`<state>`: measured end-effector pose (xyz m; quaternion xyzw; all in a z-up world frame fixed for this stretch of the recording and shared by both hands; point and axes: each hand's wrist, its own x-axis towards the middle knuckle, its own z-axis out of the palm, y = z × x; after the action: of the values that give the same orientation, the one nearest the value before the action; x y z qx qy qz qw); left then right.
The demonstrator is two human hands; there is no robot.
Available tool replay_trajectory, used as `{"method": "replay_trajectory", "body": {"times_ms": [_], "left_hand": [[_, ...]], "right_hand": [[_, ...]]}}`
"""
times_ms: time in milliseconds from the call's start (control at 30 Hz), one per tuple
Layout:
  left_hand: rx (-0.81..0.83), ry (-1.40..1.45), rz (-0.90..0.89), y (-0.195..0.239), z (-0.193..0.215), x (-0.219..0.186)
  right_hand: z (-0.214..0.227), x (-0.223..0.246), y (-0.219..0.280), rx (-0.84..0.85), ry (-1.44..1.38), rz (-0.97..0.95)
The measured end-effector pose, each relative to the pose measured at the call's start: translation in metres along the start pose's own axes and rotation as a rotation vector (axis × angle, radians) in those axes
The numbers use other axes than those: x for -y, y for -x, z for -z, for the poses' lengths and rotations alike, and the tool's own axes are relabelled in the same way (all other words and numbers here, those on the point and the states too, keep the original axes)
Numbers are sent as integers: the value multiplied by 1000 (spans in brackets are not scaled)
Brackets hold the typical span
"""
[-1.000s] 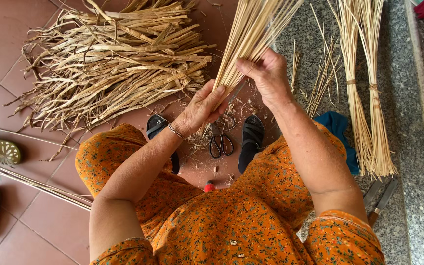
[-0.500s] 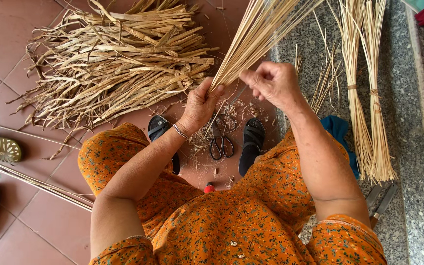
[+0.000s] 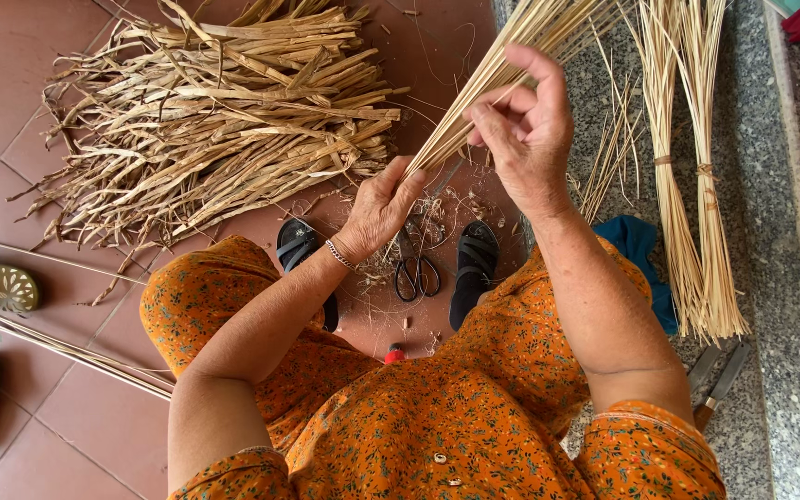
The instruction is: The person sits on the floor and gathers dried plant stalks into bundles. They align the stalks, wrap a thin fiber around the bundle, and tie it securely. Completed bundles are placed to the side.
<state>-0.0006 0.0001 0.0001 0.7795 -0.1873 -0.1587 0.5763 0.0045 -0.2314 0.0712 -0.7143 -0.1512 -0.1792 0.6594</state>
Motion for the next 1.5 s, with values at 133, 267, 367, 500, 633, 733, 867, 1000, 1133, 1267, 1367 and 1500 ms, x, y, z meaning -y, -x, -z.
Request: {"method": "replay_trajectory", "body": {"times_ms": [133, 267, 367, 500, 633, 733, 867, 1000, 1133, 1267, 1367, 1500], "left_hand": [[24, 13, -19, 2, 0, 2], [-17, 61, 38, 2, 0, 2], [-91, 47, -112, 3, -3, 2], [-51, 178, 90, 3, -6, 6], [-24, 386, 175, 0, -5, 13], [-12, 487, 216, -2, -1, 16], [-31, 511, 329, -4, 3, 11], [-19, 704, 406, -7, 11, 3], [63, 795, 388, -4, 17, 1], [98, 710, 336, -3, 11, 1], [91, 668, 333, -1, 9, -1], [120, 739, 327, -2, 11, -5]], "right_hand": [[9, -2, -4, 46, 236, 73], [13, -4, -4, 53, 367, 99], [14, -4, -3, 54, 384, 91], [12, -2, -2, 44, 325, 53], [10, 3, -1, 24, 102, 15], [9, 7, -1, -20, 27, -66], [13, 8, 1, -45, -107, -183], [28, 5, -3, -49, -213, -258], [38, 4, -3, -75, -195, -310], [40, 6, -2, -111, -362, -444], [36, 7, -1, -102, -444, -477], [34, 7, 0, -44, -236, -381]]}}
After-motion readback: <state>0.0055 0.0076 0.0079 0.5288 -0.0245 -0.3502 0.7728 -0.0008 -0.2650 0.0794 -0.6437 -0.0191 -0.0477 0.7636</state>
